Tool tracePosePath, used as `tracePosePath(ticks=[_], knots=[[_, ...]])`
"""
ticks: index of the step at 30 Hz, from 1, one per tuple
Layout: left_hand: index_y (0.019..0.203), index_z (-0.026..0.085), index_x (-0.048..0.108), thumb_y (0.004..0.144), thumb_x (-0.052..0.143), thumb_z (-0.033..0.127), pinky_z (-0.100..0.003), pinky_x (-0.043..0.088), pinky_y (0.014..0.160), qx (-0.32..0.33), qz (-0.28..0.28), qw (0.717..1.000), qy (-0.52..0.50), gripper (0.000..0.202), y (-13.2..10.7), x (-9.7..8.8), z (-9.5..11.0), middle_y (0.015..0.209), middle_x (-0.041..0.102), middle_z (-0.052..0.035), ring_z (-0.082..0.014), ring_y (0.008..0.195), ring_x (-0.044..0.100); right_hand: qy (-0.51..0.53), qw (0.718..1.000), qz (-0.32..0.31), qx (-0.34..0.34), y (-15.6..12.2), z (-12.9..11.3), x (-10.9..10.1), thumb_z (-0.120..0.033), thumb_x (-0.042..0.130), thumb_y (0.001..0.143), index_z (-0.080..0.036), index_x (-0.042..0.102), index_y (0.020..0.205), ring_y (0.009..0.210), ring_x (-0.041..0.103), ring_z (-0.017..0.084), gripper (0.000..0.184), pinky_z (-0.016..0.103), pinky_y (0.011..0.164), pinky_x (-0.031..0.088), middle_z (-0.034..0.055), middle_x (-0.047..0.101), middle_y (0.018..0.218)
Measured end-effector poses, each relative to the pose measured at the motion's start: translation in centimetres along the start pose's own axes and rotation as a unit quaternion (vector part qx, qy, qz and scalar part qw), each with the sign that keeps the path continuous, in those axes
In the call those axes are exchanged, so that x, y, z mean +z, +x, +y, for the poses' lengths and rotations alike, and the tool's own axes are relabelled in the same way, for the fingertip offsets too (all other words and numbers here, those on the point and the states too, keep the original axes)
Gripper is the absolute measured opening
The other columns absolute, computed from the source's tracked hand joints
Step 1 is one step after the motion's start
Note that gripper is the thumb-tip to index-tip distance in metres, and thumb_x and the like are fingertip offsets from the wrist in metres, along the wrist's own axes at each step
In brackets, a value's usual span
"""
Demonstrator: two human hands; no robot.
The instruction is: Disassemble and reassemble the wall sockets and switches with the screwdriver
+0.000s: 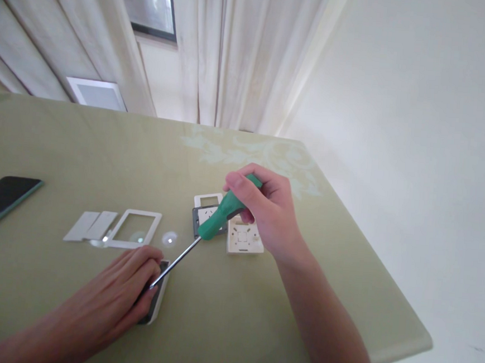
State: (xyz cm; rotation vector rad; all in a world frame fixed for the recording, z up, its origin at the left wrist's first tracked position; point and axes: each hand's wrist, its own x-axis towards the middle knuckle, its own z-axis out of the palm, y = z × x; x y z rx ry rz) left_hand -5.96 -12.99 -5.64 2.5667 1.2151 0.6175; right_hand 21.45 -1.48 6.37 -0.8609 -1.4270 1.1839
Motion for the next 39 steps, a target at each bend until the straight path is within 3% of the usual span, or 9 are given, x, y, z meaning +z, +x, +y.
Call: tracePosePath(ticks=[6, 13, 25, 29, 33, 39], knots=[[0.114, 0.022, 0.059, 0.111, 0.048, 0.021, -0.044, 0.054, 0.104, 0.017, -0.016, 1.000, -0.009, 0.012, 0.2, -0.9, -0.1, 0.116, 0.067, -0.0063, -0.0261, 0.107, 0.067, 0.005, 1.000, -0.001, 0.003, 0.1, 0.1, 0.0, -0.053, 0.086, 0.094, -0.019, 0.078, 0.079, 0.043, 0.044, 0.006, 0.038, 0.022, 0.037, 0.025, -0.0036, 0.059, 0.060], [0.116, 0.026, 0.058, 0.113, 0.052, 0.028, -0.041, 0.051, 0.116, -0.010, -0.068, 0.995, -0.078, 0.007, -0.2, -1.6, -0.7, 0.127, 0.066, -0.0049, -0.0235, 0.119, 0.067, 0.007, 1.000, -0.004, 0.002, 0.1, 0.1, 0.1, -0.053, 0.085, 0.094, -0.020, 0.078, 0.079, 0.044, 0.045, 0.006, 0.037, 0.022, 0.037, 0.026, -0.0035, 0.060, 0.061], [0.119, 0.027, 0.059, 0.119, 0.038, 0.031, -0.039, 0.056, 0.108, -0.085, -0.120, 0.977, -0.157, 0.021, 0.1, -2.2, -1.2, 0.130, 0.063, -0.0061, -0.0218, 0.119, 0.063, 0.007, 1.000, -0.007, -0.007, 0.2, 0.1, 0.2, -0.053, 0.086, 0.094, -0.020, 0.078, 0.078, 0.044, 0.046, 0.005, 0.037, 0.021, 0.036, 0.027, -0.0038, 0.061, 0.062], [0.121, 0.028, 0.062, 0.116, 0.047, 0.031, -0.041, 0.055, 0.111, -0.065, -0.131, 0.978, -0.151, 0.015, -0.2, -2.9, -1.6, 0.138, 0.063, -0.0064, -0.0228, 0.127, 0.062, -0.005, 1.000, 0.001, -0.011, 0.1, 0.1, 0.2, -0.053, 0.085, 0.094, -0.020, 0.078, 0.078, 0.044, 0.046, 0.006, 0.038, 0.022, 0.036, 0.027, -0.0030, 0.063, 0.063], [0.114, 0.028, 0.067, 0.110, 0.060, 0.028, -0.045, 0.053, 0.113, -0.033, -0.106, 0.988, -0.104, 0.009, -0.3, -3.1, -1.7, 0.138, 0.067, -0.0065, -0.0260, 0.129, 0.065, -0.017, 1.000, 0.010, -0.007, 0.1, 0.0, 0.3, -0.056, 0.085, 0.092, -0.021, 0.077, 0.077, 0.043, 0.045, 0.007, 0.040, 0.023, 0.035, 0.026, -0.0024, 0.064, 0.063], [0.104, 0.027, 0.065, 0.102, 0.060, 0.019, -0.045, 0.054, 0.106, -0.021, -0.088, 0.994, -0.066, 0.010, -0.3, -2.8, -1.0, 0.134, 0.070, -0.0064, -0.0276, 0.122, 0.068, -0.027, 0.999, 0.016, -0.003, 0.0, 0.0, 0.3, -0.058, 0.085, 0.092, -0.021, 0.078, 0.078, 0.044, 0.046, 0.008, 0.040, 0.024, 0.036, 0.027, -0.0018, 0.063, 0.063]])
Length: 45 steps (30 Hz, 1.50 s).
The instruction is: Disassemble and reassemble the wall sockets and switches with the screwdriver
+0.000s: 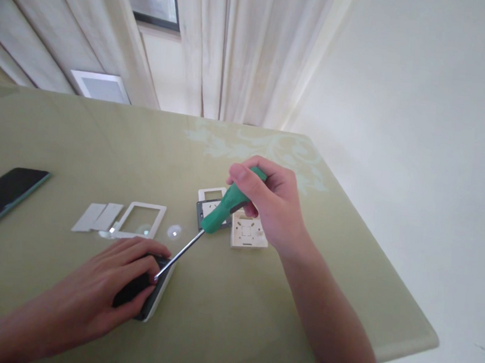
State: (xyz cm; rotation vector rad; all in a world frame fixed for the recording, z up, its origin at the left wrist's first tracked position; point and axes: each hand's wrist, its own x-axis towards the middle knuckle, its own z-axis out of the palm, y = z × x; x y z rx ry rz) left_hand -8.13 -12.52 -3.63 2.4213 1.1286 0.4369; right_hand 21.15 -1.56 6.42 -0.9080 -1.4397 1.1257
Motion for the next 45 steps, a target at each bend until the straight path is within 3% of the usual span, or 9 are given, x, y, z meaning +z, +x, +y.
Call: tracePosePath(ticks=[8, 13, 19, 21, 22, 26, 29, 33, 45], knots=[[0.122, 0.029, 0.064, 0.105, 0.063, 0.028, -0.045, 0.052, 0.112, -0.006, -0.041, 0.999, -0.018, 0.017, -0.2, -0.4, 0.4, 0.144, 0.067, -0.0050, -0.0279, 0.132, 0.064, 0.002, 1.000, -0.008, 0.011, 0.0, 0.2, 0.1, -0.056, 0.085, 0.093, -0.020, 0.078, 0.078, 0.044, 0.047, 0.008, 0.039, 0.024, 0.037, 0.025, -0.0022, 0.062, 0.062], [0.154, 0.031, 0.050, 0.087, 0.090, 0.051, -0.057, 0.050, 0.118, 0.009, -0.049, 0.998, -0.023, 0.081, 0.2, 0.3, 0.5, 0.153, 0.067, -0.0112, -0.0375, 0.137, 0.064, -0.005, 1.000, -0.002, 0.012, 0.0, 0.2, 0.2, -0.058, 0.085, 0.091, -0.020, 0.077, 0.077, 0.044, 0.048, 0.008, 0.041, 0.025, 0.038, 0.024, -0.0017, 0.062, 0.062], [0.157, 0.038, 0.054, 0.089, 0.085, 0.043, -0.057, 0.047, 0.121, -0.065, 0.024, 0.985, -0.160, 0.075, -0.2, 1.8, 0.5, 0.161, 0.061, -0.0093, -0.0404, 0.144, 0.060, -0.005, 1.000, 0.022, 0.001, 0.0, -0.5, 0.0, -0.059, 0.088, 0.088, -0.021, 0.076, 0.074, 0.043, 0.043, 0.009, 0.042, 0.025, 0.036, 0.024, -0.0020, 0.057, 0.058], [0.162, 0.039, 0.052, 0.097, 0.074, 0.056, -0.048, 0.055, 0.114, -0.127, 0.053, 0.929, -0.342, 0.071, -0.1, 1.8, 0.7, 0.169, 0.055, -0.0077, -0.0378, 0.141, 0.063, 0.005, 0.999, 0.041, -0.011, 0.0, -0.8, -0.1, -0.057, 0.087, 0.089, -0.021, 0.076, 0.073, 0.043, 0.040, 0.009, 0.040, 0.025, 0.036, 0.024, -0.0022, 0.056, 0.058], [0.162, 0.036, 0.054, 0.101, 0.066, 0.063, -0.045, 0.059, 0.107, -0.164, 0.067, 0.875, -0.451, 0.067, 0.1, 1.7, 0.8, 0.170, 0.055, -0.0080, -0.0368, 0.135, 0.067, 0.009, 0.999, 0.051, -0.015, 0.0, -0.9, -0.1, -0.056, 0.086, 0.090, -0.021, 0.076, 0.073, 0.043, 0.040, 0.009, 0.040, 0.025, 0.036, 0.024, -0.0023, 0.055, 0.057], [0.143, 0.016, 0.075, 0.106, 0.045, 0.066, -0.049, 0.063, 0.102, -0.308, 0.124, 0.546, -0.769, 0.068, 1.9, 1.5, 1.8, 0.150, 0.073, -0.0177, -0.0347, 0.115, 0.078, 0.019, 0.999, 0.047, -0.002, 0.1, -0.3, 0.3, -0.057, 0.086, 0.089, -0.022, 0.076, 0.075, 0.042, 0.040, 0.008, 0.039, 0.024, 0.036, 0.024, -0.0041, 0.052, 0.055], [0.137, 0.010, 0.078, 0.108, 0.046, 0.062, -0.050, 0.062, 0.107, -0.353, 0.144, 0.409, -0.829, 0.067, 2.9, 1.6, 2.3, 0.142, 0.078, -0.0205, -0.0345, 0.114, 0.081, 0.034, 0.999, 0.016, 0.028, 0.4, 1.2, 0.9, -0.062, 0.084, 0.090, -0.021, 0.075, 0.077, 0.041, 0.041, 0.008, 0.044, 0.023, 0.036, 0.027, -0.0049, 0.054, 0.055], [0.141, 0.010, 0.075, 0.110, 0.046, 0.061, -0.048, 0.061, 0.110, -0.345, 0.129, 0.347, -0.863, 0.066, 2.8, 1.9, 2.4, 0.142, 0.078, -0.0228, -0.0348, 0.119, 0.082, 0.042, 0.998, -0.009, 0.055, 1.1, 3.7, 1.5, -0.062, 0.084, 0.090, -0.020, 0.076, 0.079, 0.042, 0.045, 0.007, 0.045, 0.022, 0.039, 0.030, -0.0051, 0.056, 0.055], [0.122, 0.005, 0.082, 0.115, 0.045, 0.049, -0.051, 0.064, 0.108, -0.333, 0.124, 0.310, -0.882, 0.058, 2.6, 3.0, 2.2, 0.131, 0.081, -0.0259, -0.0342, 0.114, 0.084, 0.040, 0.990, -0.023, 0.130, 1.2, 6.1, 2.8, -0.070, 0.084, 0.086, -0.018, 0.071, 0.076, 0.042, 0.041, 0.008, 0.054, 0.022, 0.038, 0.024, -0.0050, 0.054, 0.053]])
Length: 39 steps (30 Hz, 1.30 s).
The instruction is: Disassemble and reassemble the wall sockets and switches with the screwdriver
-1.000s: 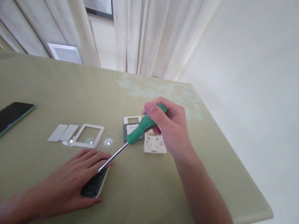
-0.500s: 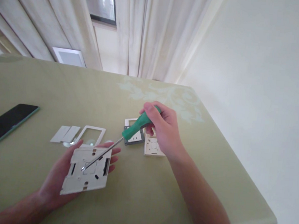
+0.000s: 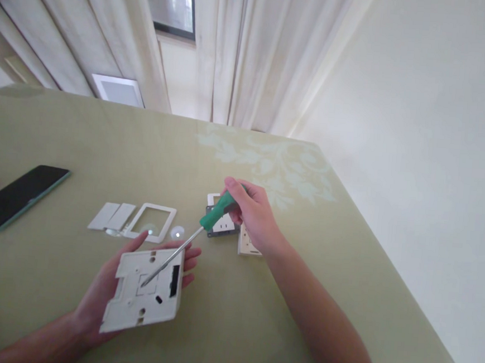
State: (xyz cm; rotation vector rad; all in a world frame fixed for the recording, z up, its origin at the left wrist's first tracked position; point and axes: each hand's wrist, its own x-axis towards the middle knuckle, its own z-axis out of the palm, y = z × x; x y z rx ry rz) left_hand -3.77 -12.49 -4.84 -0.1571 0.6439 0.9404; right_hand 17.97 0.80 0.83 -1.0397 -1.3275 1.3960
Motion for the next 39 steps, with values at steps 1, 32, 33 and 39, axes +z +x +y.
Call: tracePosePath(ticks=[1, 32, 33, 39], knots=[[0.121, 0.005, 0.083, 0.115, 0.045, 0.049, -0.051, 0.065, 0.106, 0.002, 0.008, 1.000, -0.001, 0.058, -0.03, 0.09, 0.01, 0.129, 0.082, -0.0258, -0.0339, 0.111, 0.085, 0.002, 1.000, 0.000, 0.001, 0.02, 0.08, 0.05, -0.070, 0.084, 0.086, -0.019, 0.071, 0.075, 0.042, 0.040, 0.008, 0.054, 0.023, 0.038, 0.024, -0.0052, 0.054, 0.053], [0.119, 0.002, 0.081, 0.114, 0.051, 0.049, -0.047, 0.069, 0.097, 0.042, 0.076, 0.996, 0.005, 0.056, 0.24, 0.40, 0.11, 0.122, 0.082, -0.0306, -0.0376, 0.108, 0.085, 0.098, 0.994, 0.047, 0.016, 0.66, 0.07, -0.34, -0.064, 0.097, 0.072, -0.018, 0.073, 0.067, 0.041, 0.033, 0.004, 0.053, 0.021, 0.038, 0.017, -0.0058, 0.050, 0.051], [0.119, 0.002, 0.081, 0.114, 0.051, 0.049, -0.047, 0.069, 0.097, 0.041, 0.082, 0.996, 0.007, 0.056, 0.29, 0.47, 0.12, 0.122, 0.082, -0.0310, -0.0377, 0.108, 0.086, 0.099, 0.994, 0.044, 0.014, 0.65, 0.06, -0.33, -0.064, 0.097, 0.072, -0.017, 0.073, 0.067, 0.041, 0.033, 0.004, 0.052, 0.021, 0.038, 0.017, -0.0059, 0.050, 0.051], [0.122, 0.003, 0.081, 0.114, 0.051, 0.051, -0.046, 0.068, 0.099, 0.031, 0.076, 0.997, 0.011, 0.057, 0.37, 0.18, 0.17, 0.123, 0.083, -0.0282, -0.0365, 0.111, 0.085, 0.104, 0.994, 0.040, 0.012, 0.58, -0.02, -0.28, -0.062, 0.097, 0.074, -0.017, 0.073, 0.067, 0.041, 0.034, 0.004, 0.052, 0.020, 0.038, 0.017, -0.0059, 0.050, 0.051]])
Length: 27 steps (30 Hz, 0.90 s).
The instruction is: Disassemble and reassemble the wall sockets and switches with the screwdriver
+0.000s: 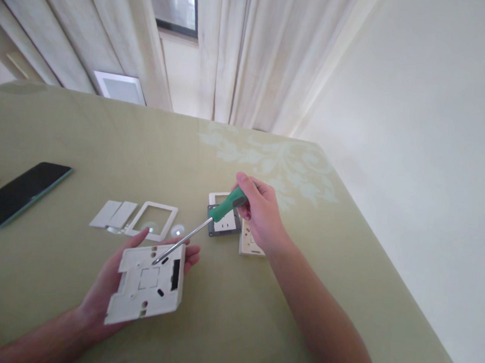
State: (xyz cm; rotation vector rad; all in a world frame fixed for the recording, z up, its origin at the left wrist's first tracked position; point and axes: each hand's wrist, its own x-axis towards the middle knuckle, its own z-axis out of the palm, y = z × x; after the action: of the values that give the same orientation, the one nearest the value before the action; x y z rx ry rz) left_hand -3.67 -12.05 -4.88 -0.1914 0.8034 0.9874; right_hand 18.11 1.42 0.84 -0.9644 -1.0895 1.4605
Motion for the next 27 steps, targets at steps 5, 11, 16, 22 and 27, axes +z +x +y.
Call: tracePosePath(ticks=[5, 11, 16, 22, 27], knots=[[0.124, -0.001, 0.080, 0.114, 0.049, 0.053, -0.042, 0.069, 0.092, -0.010, -0.036, 0.999, 0.025, 0.063, -0.2, -0.2, 0.2, 0.118, 0.084, -0.0285, -0.0347, 0.106, 0.086, -0.001, 1.000, 0.006, 0.002, -0.1, -0.2, 0.1, -0.063, 0.098, 0.071, -0.017, 0.074, 0.068, 0.041, 0.036, 0.004, 0.052, 0.019, 0.037, 0.019, -0.0053, 0.052, 0.051], [0.121, 0.003, 0.081, 0.114, 0.046, 0.057, -0.041, 0.069, 0.084, -0.036, -0.031, 0.999, 0.021, 0.065, -0.1, 0.2, 0.4, 0.114, 0.085, -0.0293, -0.0339, 0.098, 0.087, -0.004, 1.000, 0.014, 0.008, -0.1, -0.3, 0.2, -0.065, 0.099, 0.068, -0.018, 0.073, 0.067, 0.042, 0.037, 0.005, 0.053, 0.020, 0.038, 0.019, -0.0052, 0.053, 0.052], [0.119, 0.005, 0.082, 0.113, 0.049, 0.058, -0.056, 0.066, 0.099, -0.041, -0.047, 0.998, 0.013, 0.063, -0.2, -0.2, 0.1, 0.118, 0.084, -0.0295, -0.0386, 0.104, 0.086, -0.012, 1.000, 0.019, 0.008, -0.2, -0.4, 0.2, -0.066, 0.097, 0.070, -0.018, 0.073, 0.068, 0.043, 0.036, 0.005, 0.053, 0.023, 0.039, 0.019, -0.0049, 0.053, 0.053], [0.089, 0.013, 0.083, 0.114, 0.049, 0.052, -0.052, 0.069, 0.087, -0.038, -0.016, 0.999, -0.024, 0.057, -0.3, -0.2, 0.0, 0.101, 0.087, -0.0261, -0.0370, 0.090, 0.088, -0.020, 1.000, 0.019, 0.005, -0.3, -0.4, 0.2, -0.066, 0.096, 0.071, -0.019, 0.073, 0.068, 0.043, 0.037, 0.006, 0.053, 0.024, 0.039, 0.019, -0.0049, 0.053, 0.054], [0.088, 0.017, 0.083, 0.108, 0.064, 0.054, -0.045, 0.069, 0.079, -0.065, -0.024, 0.997, -0.025, 0.047, -0.2, -1.1, 0.1, 0.092, 0.088, -0.0188, -0.0336, 0.081, 0.087, -0.019, 1.000, 0.016, 0.005, -0.3, -0.3, 0.2, -0.066, 0.095, 0.072, -0.018, 0.073, 0.069, 0.042, 0.037, 0.006, 0.053, 0.024, 0.039, 0.019, -0.0053, 0.051, 0.052]])
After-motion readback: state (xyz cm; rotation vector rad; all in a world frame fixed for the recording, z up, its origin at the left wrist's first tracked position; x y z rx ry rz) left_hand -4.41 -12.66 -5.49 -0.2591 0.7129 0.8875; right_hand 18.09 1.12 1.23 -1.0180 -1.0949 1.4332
